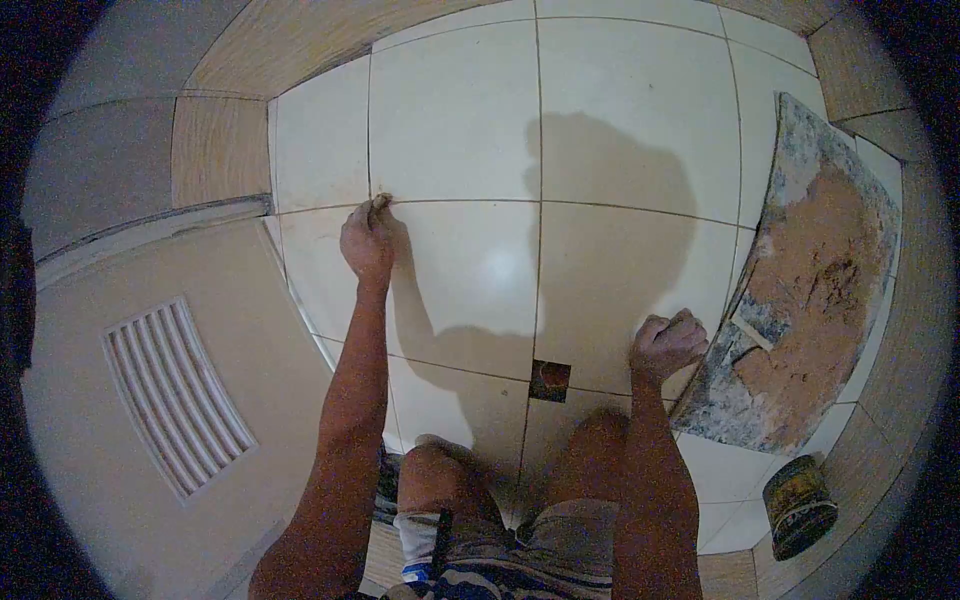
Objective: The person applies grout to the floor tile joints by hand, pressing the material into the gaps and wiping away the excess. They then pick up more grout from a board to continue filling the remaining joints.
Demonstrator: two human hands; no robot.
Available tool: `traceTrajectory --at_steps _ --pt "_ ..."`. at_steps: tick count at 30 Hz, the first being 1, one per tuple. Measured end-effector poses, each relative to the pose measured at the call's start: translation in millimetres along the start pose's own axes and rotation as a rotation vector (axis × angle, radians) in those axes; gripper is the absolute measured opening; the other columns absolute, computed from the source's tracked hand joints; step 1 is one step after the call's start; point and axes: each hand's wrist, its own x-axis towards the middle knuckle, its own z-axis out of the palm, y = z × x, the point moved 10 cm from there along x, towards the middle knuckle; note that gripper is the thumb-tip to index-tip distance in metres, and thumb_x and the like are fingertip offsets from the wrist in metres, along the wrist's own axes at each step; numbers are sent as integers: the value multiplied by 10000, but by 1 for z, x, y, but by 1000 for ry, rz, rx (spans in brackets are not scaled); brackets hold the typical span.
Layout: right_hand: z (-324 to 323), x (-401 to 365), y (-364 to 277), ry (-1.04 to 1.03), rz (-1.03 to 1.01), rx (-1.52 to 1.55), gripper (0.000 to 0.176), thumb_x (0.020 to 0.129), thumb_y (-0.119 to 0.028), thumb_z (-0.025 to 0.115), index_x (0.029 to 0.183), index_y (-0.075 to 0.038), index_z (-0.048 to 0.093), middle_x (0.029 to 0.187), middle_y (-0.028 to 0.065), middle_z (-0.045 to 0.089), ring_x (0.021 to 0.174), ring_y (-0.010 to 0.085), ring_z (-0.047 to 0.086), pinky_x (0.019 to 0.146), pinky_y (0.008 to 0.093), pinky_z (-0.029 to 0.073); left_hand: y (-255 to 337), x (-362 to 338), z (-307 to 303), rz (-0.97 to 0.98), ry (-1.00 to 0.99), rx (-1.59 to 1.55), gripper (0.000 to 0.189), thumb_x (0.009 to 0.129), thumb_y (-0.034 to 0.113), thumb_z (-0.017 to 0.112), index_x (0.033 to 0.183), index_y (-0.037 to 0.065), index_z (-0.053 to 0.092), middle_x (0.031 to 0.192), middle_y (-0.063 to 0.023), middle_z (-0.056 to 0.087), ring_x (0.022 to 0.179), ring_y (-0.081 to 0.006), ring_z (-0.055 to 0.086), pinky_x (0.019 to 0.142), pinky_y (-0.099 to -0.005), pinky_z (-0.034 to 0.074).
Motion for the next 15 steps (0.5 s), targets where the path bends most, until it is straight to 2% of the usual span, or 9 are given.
traceTrajectory --at_steps 2,4,5,7,8,10,11,13,15 --pt "3 0 3 -71 25 -3 271 737 -165 518 942 13 529 864 176 518 797 357 479 728 478 350 13 -4 1 -38 -18 -4 219 804 118 611 1010 70 669 905 -130 680 867 -298 618 816 -384 477" --pt "10 2 4 -133 49 0 276 732 -166 520 942 13 531 861 176 518 797 356 479 733 477 350 34 -4 2 144 21 -137 214 811 135 625 1007 72 681 912 -139 690 850 -304 641 815 -387 493" --pt "6 2 3 -92 23 -10 283 729 -161 521 950 14 532 866 175 518 799 356 478 733 474 349 30 -3 -1 141 24 -135 214 811 135 625 1007 72 681 912 -139 690 850 -304 641 815 -387 493" --pt "3 3 -2 -54 3 -12 289 726 -157 521 958 16 532 870 175 519 801 355 478 732 472 349 -1 5 6 -67 -122 -356 205 827 129 611 1006 60 683 939 -144 693 854 -319 658 797 -399 512" --pt "4 2 0 -62 25 -8 293 728 -155 521 965 17 533 875 175 519 804 354 478 732 472 349 -8 10 0 -65 -126 -350 205 827 129 611 1006 60 683 939 -144 693 854 -319 658 797 -399 512" --pt "4 2 3 -63 52 -5 296 730 -152 522 971 19 533 880 175 520 806 353 478 731 472 349 -31 25 -20 -255 -31 -417 235 802 105 615 1019 39 673 942 -154 689 863 -341 663 784 -408 523" --pt "5 1 4 -57 30 -12 295 732 -152 522 973 19 534 881 176 520 804 353 478 727 473 349 -34 28 -18 -253 -32 -418 235 802 105 615 1019 39 673 942 -154 689 863 -341 663 784 -408 523" --pt "5 0 3 -53 7 -20 294 735 -152 523 974 18 535 882 178 520 802 353 477 724 473 349 -26 29 -8 -76 -103 -124 222 858 159 597 1039 72 692 938 -138 700 839 -291 679 768 -376 524" --pt "3 1 0 -21 -18 -41 300 740 -155 527 988 13 535 908 180 520 815 351 476 728 468 349 -19 22 7 -11 -159 -18 225 854 156 588 1034 74 694 937 -125 702 847 -300 677 769 -375 525"
